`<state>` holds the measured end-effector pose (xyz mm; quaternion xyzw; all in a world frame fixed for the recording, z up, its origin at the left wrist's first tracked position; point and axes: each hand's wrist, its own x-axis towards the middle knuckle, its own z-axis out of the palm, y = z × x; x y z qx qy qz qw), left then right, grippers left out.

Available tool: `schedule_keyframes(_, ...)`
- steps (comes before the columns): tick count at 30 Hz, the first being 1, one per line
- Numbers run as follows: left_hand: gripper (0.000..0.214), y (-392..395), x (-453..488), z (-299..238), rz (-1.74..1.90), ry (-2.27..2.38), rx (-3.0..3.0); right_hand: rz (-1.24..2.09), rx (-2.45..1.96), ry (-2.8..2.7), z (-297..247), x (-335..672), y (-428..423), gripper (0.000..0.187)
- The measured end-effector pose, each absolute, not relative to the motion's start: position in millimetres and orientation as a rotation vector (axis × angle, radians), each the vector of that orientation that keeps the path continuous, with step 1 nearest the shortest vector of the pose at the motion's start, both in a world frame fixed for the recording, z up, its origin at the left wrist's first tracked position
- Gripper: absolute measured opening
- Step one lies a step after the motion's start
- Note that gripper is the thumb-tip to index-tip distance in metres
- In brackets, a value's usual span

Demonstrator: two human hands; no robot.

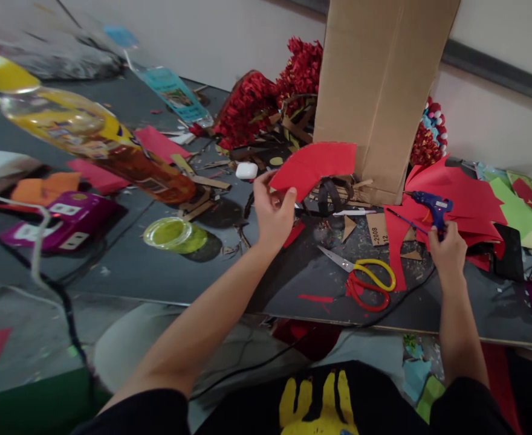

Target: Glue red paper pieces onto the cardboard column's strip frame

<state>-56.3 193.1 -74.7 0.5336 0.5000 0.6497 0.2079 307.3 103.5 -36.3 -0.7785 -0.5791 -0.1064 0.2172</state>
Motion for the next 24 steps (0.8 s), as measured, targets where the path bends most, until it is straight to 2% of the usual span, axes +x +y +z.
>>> schedule_keyframes(4,0.058,181.2,-61.8,-44.5,2.269,1.415,1.463,-0.411,-1.938,-1.656,-43.6,307.1,101.4,0.044)
schedule_keyframes(6,0.039,168.4,-59.8,-22.0,2.43,1.387,1.613,-0.47,-1.833,-1.676,-47.7,308.3,100.2,0.043)
schedule_keyframes(7,0.025,160.8,-57.1,-10.7,2.405,1.357,1.75,-0.497,-1.783,-1.685,-49.9,309.3,99.7,0.043)
schedule_keyframes(8,0.014,153.0,-53.2,-0.1,2.201,1.338,1.947,-0.521,-1.737,-1.692,-52.2,310.7,99.2,0.043)
schedule_keyframes(11,0.006,132.2,-36.5,24.5,1.799,1.056,2.307,-0.579,-1.622,-1.704,-58.7,315.8,97.8,0.043)
schedule_keyframes(16,0.007,118.9,-12.5,37.5,1.428,1.007,2.522,-0.623,-1.534,-1.717,-60.8,322.3,91.1,0.043)
schedule_keyframes(24,0.013,119.5,0.4,30.0,1.358,1.074,2.791,-0.581,-1.507,-1.783,-52.5,318.7,85.0,0.034)
